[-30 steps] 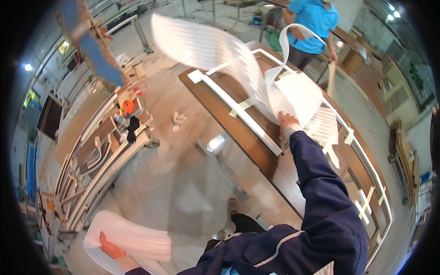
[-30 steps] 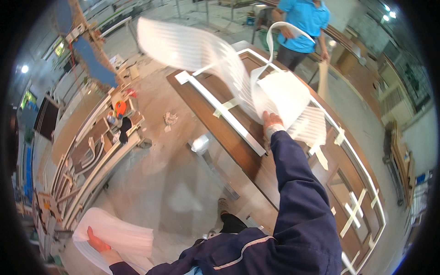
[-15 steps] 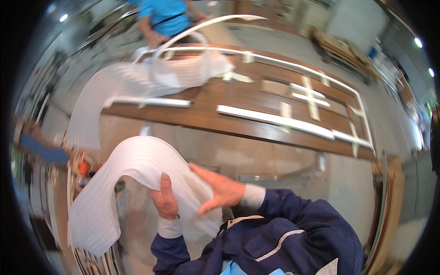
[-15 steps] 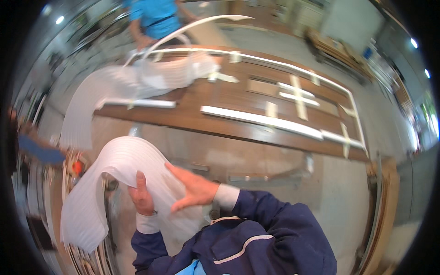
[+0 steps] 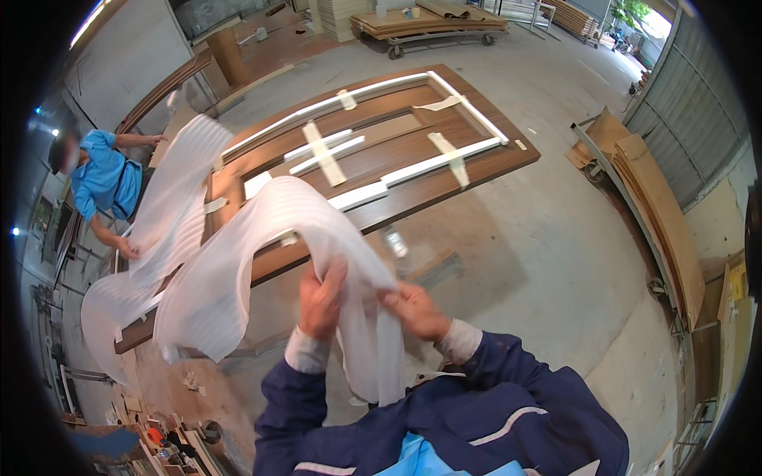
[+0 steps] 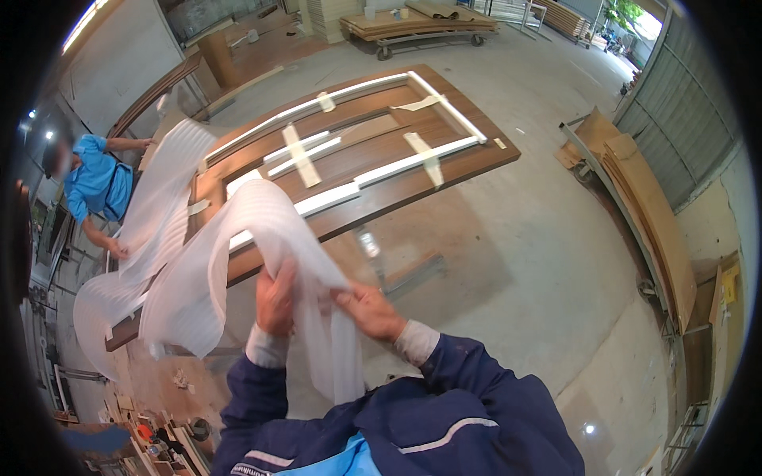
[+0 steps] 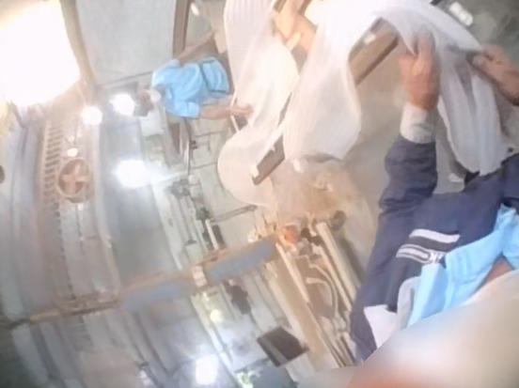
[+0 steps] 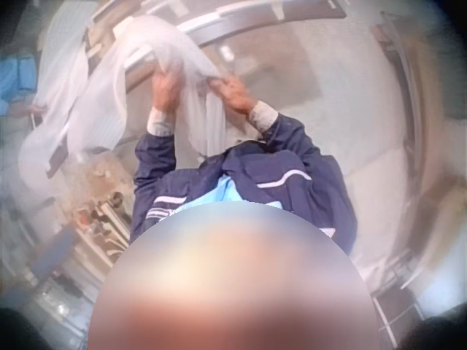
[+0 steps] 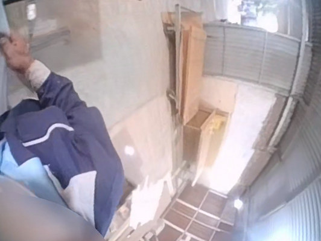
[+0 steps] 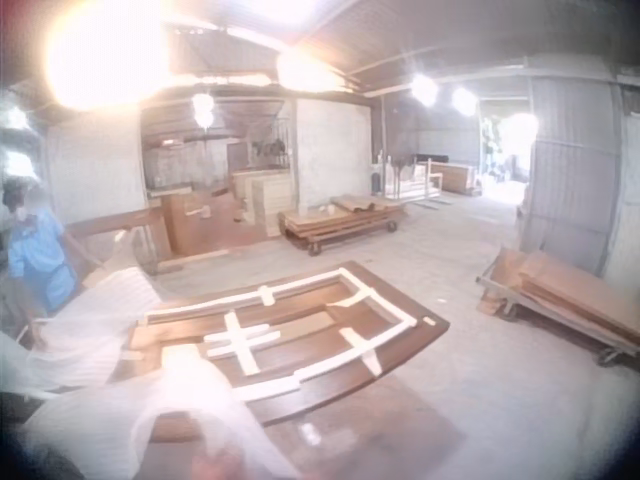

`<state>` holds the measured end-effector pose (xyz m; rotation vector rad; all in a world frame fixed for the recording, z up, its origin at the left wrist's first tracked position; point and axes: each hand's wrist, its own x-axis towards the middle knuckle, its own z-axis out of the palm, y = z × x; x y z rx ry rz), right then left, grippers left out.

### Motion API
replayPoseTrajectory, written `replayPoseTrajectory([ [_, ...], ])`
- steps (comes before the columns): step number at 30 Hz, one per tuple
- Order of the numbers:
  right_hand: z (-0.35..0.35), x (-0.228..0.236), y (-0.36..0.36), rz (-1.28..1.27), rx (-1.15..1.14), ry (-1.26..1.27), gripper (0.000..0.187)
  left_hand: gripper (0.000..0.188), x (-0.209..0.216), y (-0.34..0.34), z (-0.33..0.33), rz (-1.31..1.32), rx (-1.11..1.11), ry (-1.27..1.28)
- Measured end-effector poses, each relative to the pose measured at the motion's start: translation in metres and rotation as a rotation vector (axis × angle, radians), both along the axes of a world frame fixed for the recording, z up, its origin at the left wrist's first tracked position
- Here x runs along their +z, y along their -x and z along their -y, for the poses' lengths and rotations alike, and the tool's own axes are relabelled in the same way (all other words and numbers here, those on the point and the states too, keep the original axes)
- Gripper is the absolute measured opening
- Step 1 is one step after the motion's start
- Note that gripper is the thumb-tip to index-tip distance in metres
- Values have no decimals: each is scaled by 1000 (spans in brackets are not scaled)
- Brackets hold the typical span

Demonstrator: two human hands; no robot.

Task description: The person applies masking tape to the edges and corners of a wooden door panel, then retrieves a roll of corrugated cardboard and a sheet of bubble wrap. They place the bubble wrap over the taped door and cover it with the cardboard sheet, smoothing the materials to prepare the door for transport.

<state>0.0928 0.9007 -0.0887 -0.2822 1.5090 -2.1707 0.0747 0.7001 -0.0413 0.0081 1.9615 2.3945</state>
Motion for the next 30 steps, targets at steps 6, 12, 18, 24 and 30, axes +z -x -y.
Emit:
replayPoseTrajectory([
  [6,-195,-7,137,76,-288,51,30,63,42,152,-54,-475,296,676],
  [12,-293,-6,294,167,-227,56,32,36,109,245,9,-411,605,573],
  [18,-375,-33,432,251,-128,-10,37,44,223,321,87,-486,1038,-3],
  [24,-502,-33,529,334,-67,-79,41,34,184,415,32,-572,1419,-239],
  [30,-605,-17,635,237,93,-132,42,47,-70,537,-118,-49,1342,-87],
])
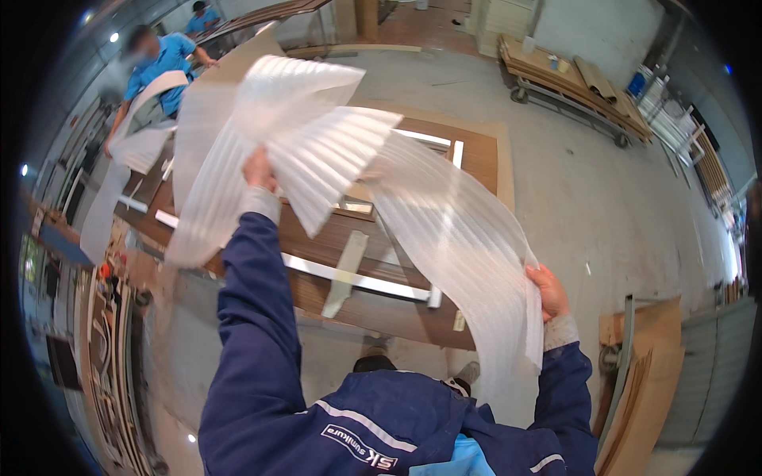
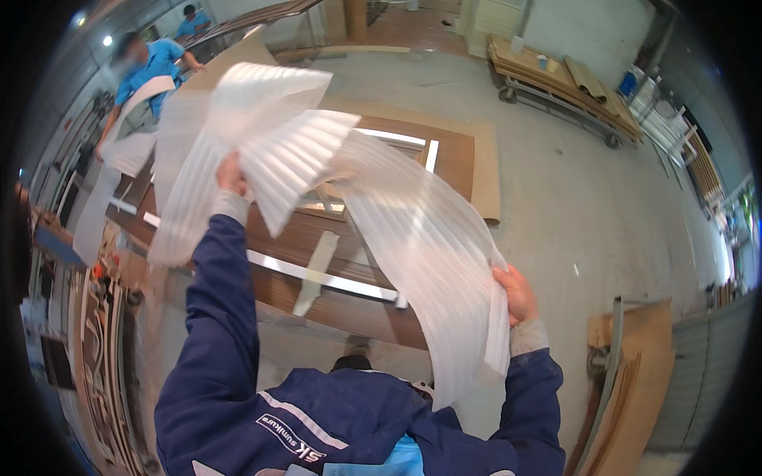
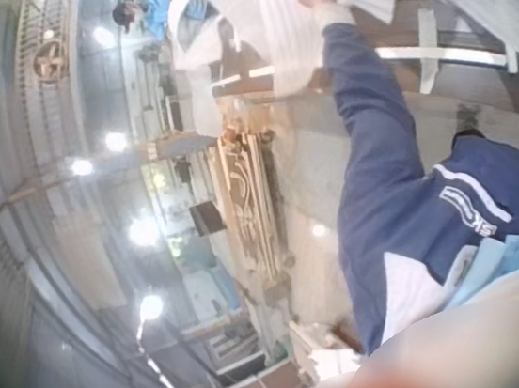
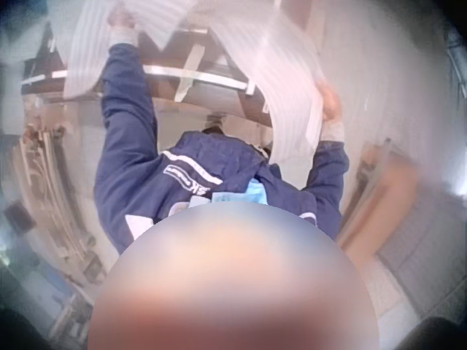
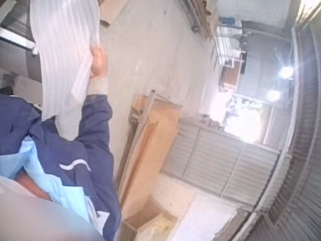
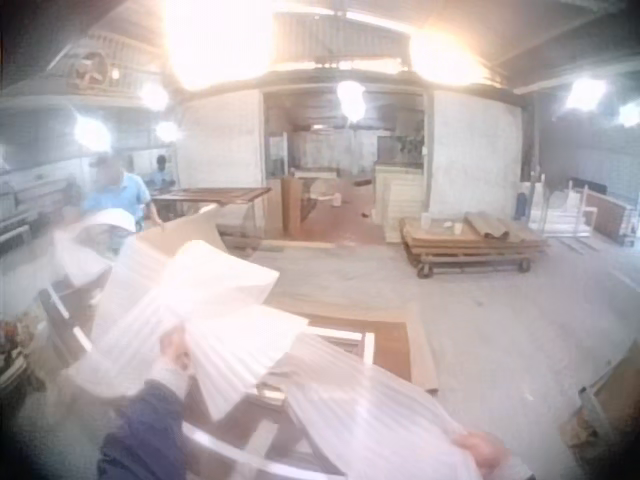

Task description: The person applies masking tape to the edges and corners of a wooden door panel, then retrieves a roll of corrugated cardboard and a sheet of bubble wrap. They place the bubble wrap over the taped door and cover it with the cardboard sheet, smoothing the materials to prepare the door for transport.

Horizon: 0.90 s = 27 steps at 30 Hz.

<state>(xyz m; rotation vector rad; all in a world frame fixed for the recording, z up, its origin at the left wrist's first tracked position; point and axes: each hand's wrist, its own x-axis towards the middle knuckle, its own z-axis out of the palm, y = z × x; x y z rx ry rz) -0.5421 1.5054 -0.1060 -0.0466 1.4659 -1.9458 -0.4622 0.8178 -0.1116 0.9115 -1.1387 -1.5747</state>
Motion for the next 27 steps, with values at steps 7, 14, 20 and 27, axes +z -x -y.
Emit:
replayPoseTrajectory([
  [7,-133,51,127,-57,139,105,46,47,-100,-29,-182,201,176,-221],
  [14,-120,62,259,-61,317,154,48,47,-54,-116,-243,-305,586,-376],
  [20,-44,21,319,34,528,152,50,49,-85,-86,-316,-479,458,-557],
  [27,11,14,404,12,859,-104,60,41,-66,35,-455,-433,175,-524],
])
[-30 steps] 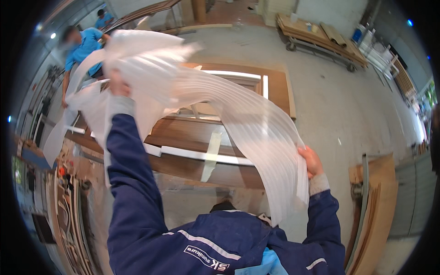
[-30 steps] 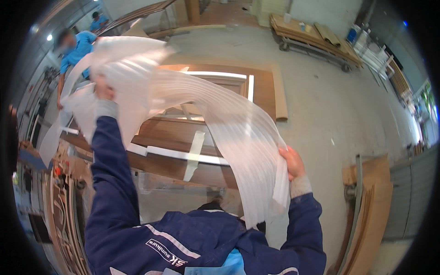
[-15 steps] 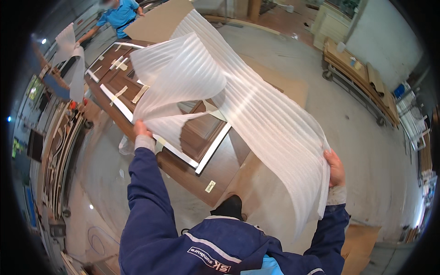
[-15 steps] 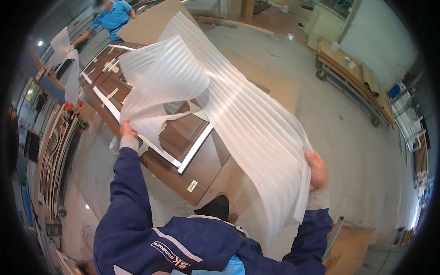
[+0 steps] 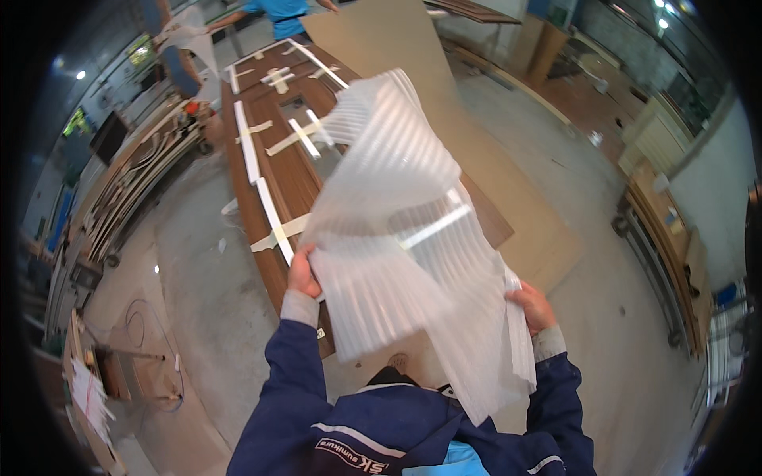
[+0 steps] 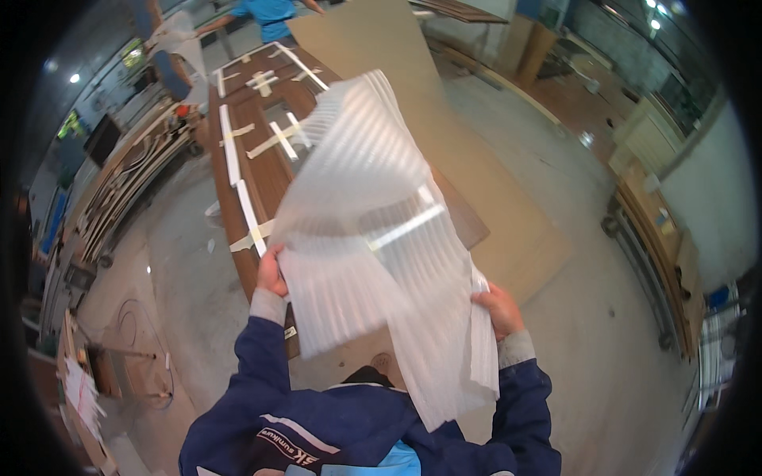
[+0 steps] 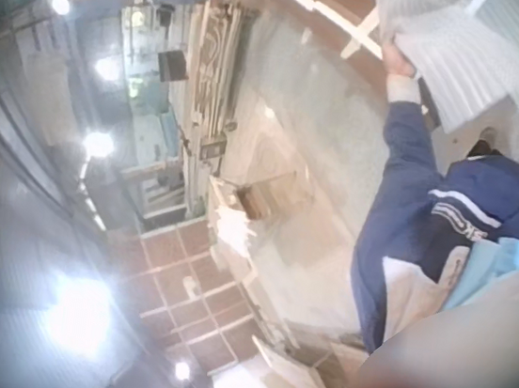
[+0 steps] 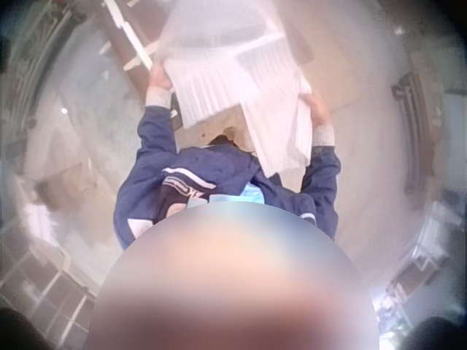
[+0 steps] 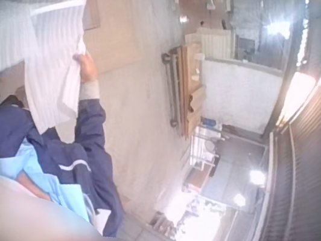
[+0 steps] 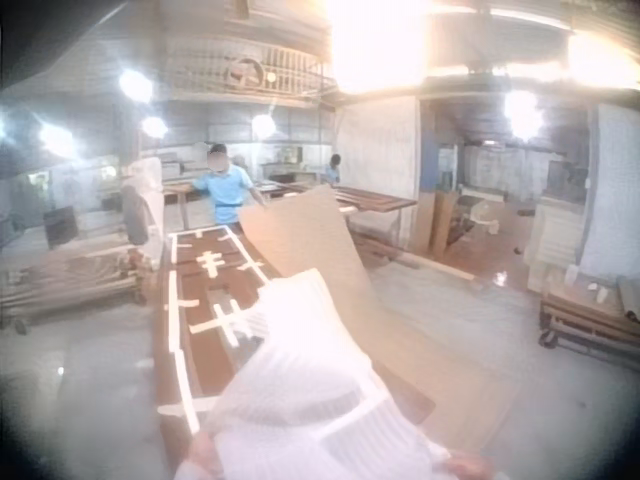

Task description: The person applies masking tape to the edges and corners of a wooden door panel, then retrieves a roll of corrugated cardboard and a sheet of bubble wrap. They place the bubble wrap over the taped door and cover it with the cardboard sheet, smoothing the materials to prepare the door for transport.

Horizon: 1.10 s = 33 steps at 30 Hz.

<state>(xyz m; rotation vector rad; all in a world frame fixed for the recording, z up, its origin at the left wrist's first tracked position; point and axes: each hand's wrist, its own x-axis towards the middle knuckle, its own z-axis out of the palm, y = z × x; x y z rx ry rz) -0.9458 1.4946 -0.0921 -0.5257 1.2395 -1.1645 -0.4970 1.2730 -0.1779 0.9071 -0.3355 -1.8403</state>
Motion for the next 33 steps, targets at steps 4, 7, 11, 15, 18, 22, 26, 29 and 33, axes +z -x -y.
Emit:
replayPoseTrajectory([
  [4,48,-17,38,73,120,57,63,39,56,25,-71,108,-55,159],
  [7,92,-21,38,107,256,157,60,64,82,47,-122,98,-334,346],
  [11,147,-11,-24,296,536,143,61,90,70,126,-143,-266,-163,260],
  [15,160,1,-81,738,665,222,69,80,59,184,-132,-9,87,152],
  [18,173,4,-87,828,724,118,61,68,68,181,-114,91,56,123],
  [22,199,-9,-76,977,728,117,50,56,84,133,-68,266,152,341],
  [26,210,-34,-39,320,722,158,50,58,120,65,-1,943,501,409],
  [29,199,-54,32,374,648,-53,49,56,204,-1,42,1300,745,437],
  [33,182,-77,110,408,416,-106,44,38,277,-42,48,1219,938,907],
])
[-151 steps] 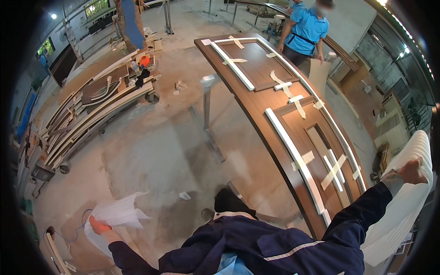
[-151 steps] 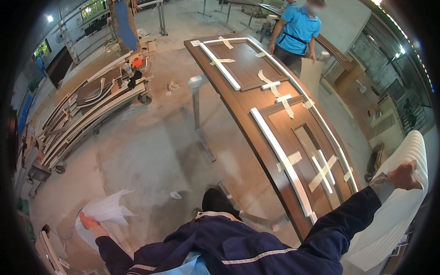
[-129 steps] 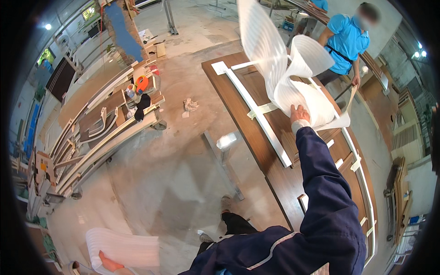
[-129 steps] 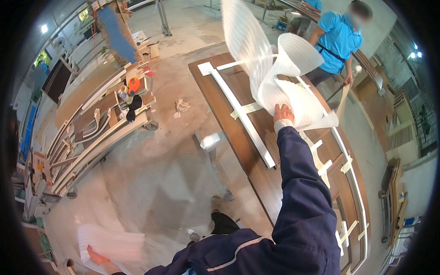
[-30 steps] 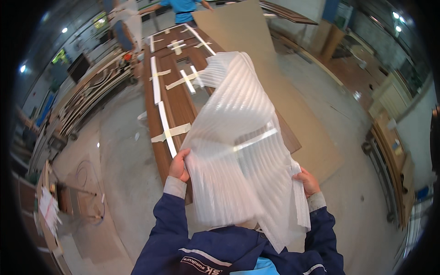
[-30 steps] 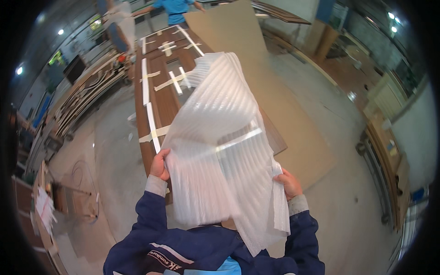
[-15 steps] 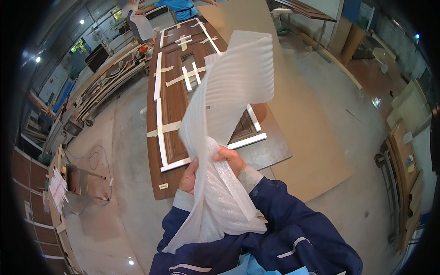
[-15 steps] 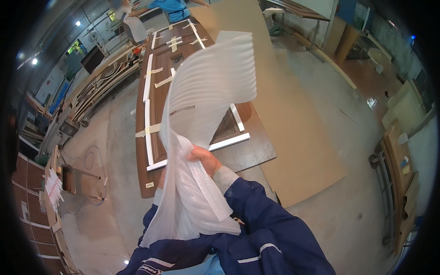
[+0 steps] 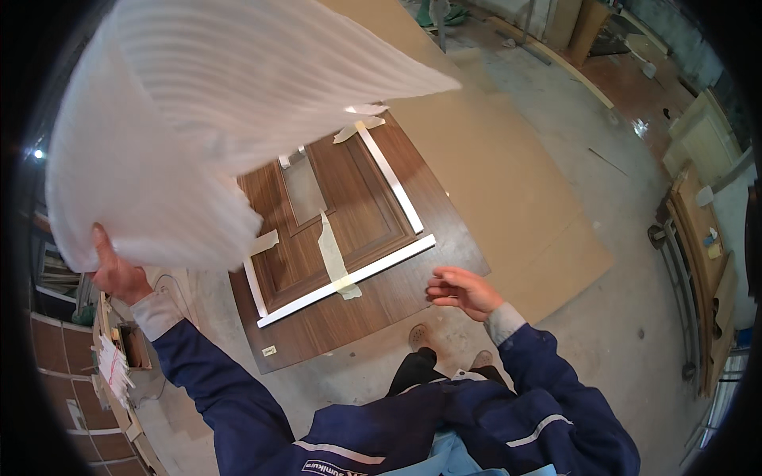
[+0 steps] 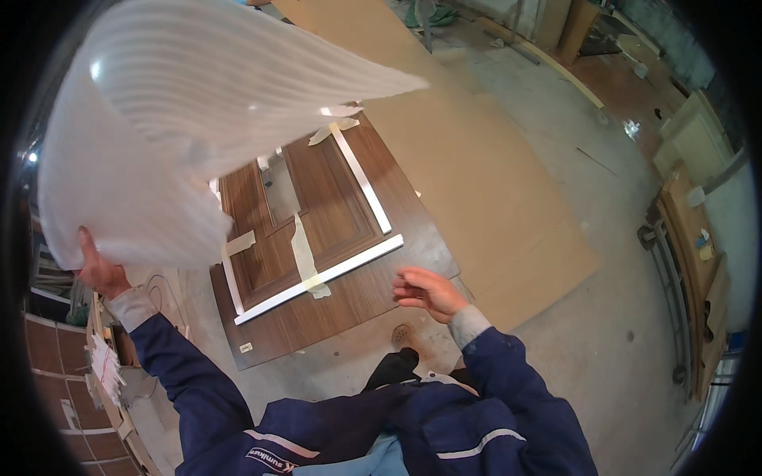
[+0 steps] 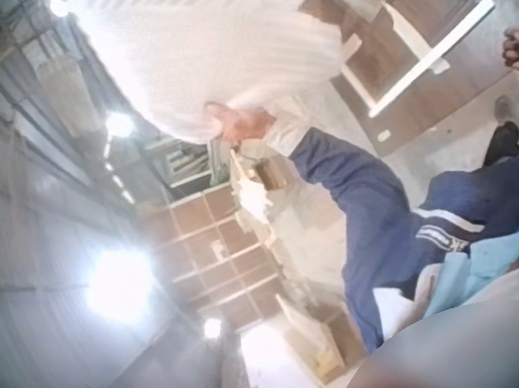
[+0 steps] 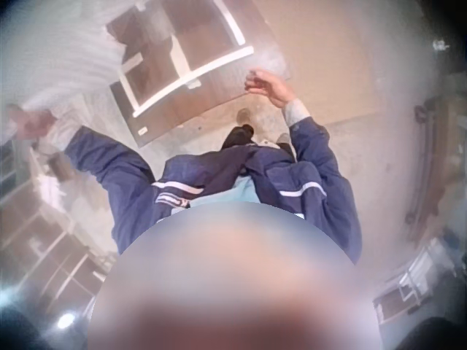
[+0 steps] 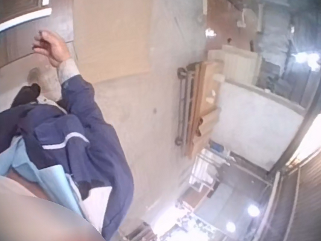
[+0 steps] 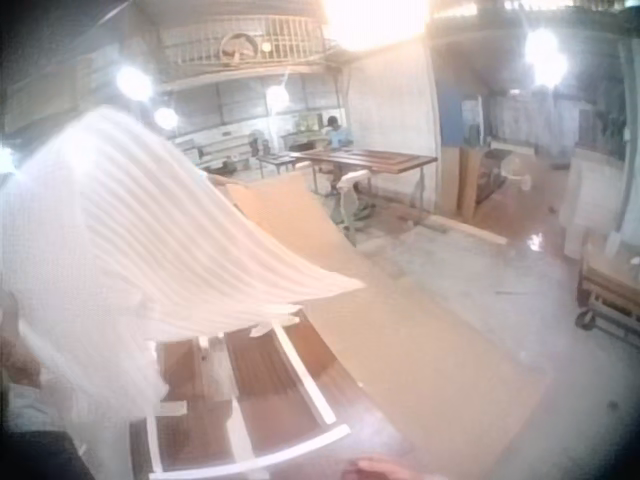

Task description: The person applies masking tape to the edges and corners of a wooden door panel, then retrieves a roll of corrugated cardboard and a sheet of bubble wrap. They place the bubble wrap over the taped door and cover it with the cardboard sheet, smoothing the materials to prepare the door for transport.

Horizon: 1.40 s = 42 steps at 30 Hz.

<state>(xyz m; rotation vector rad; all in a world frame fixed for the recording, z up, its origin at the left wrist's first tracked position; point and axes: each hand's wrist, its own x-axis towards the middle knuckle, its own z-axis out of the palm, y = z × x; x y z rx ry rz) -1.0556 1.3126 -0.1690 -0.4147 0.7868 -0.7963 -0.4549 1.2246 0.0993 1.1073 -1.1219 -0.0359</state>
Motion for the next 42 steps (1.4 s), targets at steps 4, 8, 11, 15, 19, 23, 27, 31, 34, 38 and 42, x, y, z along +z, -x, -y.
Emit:
replayPoseTrajectory([
  [4,-17,-23,42,40,-121,-71,37,40,-66,47,17,887,280,-503],
  [8,-42,-41,73,56,-95,-101,33,50,-181,101,24,692,185,-1255],
  [11,-66,-49,101,30,-116,-142,32,51,-224,85,23,527,222,-1409],
  [15,-80,-53,128,17,-213,-202,34,47,-234,44,35,852,-29,-1659],
  [19,-45,-48,114,-93,-305,-102,44,41,-232,42,41,798,-78,-1773],
  [23,54,-32,57,-166,-425,223,56,46,-223,52,37,-234,-334,-1544],
  [27,194,-11,-35,-300,-546,138,68,52,-221,56,17,-354,-410,-1478],
  [31,323,21,-153,-120,-376,418,76,50,-231,74,-12,-249,-460,-1536],
  [34,354,51,-239,-601,-306,881,80,45,-243,86,-16,-355,-532,-1377],
  [38,348,92,-265,-1119,-253,798,87,45,-264,78,22,-317,-246,-1236],
  [42,302,74,-183,-895,-488,958,86,50,-298,48,64,-168,-30,-1172],
])
